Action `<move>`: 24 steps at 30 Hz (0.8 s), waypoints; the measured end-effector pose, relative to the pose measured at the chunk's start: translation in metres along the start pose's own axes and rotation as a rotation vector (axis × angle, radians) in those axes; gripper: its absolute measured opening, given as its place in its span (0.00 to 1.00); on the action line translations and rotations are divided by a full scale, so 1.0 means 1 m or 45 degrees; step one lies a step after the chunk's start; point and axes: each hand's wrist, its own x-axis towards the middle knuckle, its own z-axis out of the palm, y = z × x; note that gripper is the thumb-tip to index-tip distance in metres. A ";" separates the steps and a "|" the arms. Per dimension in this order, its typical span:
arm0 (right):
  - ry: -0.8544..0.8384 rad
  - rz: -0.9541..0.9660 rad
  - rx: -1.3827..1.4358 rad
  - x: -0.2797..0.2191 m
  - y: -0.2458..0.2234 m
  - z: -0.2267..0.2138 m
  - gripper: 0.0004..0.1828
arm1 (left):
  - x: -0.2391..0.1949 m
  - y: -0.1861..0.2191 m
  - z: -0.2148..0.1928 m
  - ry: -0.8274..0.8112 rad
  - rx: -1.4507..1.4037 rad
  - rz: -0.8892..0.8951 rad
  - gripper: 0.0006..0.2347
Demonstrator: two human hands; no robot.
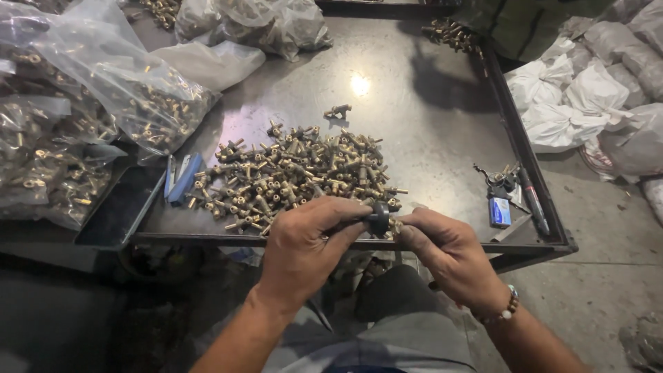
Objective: The person sits at a metal workbench and hand-assembles small brass threaded fittings into a black plastic component, repeatedly picking fittings from a pile on the table and screwing them into the body one at a time, placing completed pieces aside on the table.
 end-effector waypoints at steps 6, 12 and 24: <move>-0.143 0.018 0.029 0.001 0.000 -0.002 0.12 | -0.004 0.001 -0.006 -0.068 0.020 0.020 0.08; -0.193 -0.083 -0.211 0.007 -0.018 -0.003 0.10 | -0.010 -0.004 -0.006 -0.234 -0.128 -0.146 0.08; -0.066 -0.253 -0.581 0.011 -0.010 0.004 0.08 | -0.021 -0.029 0.007 -0.156 -0.884 -0.861 0.10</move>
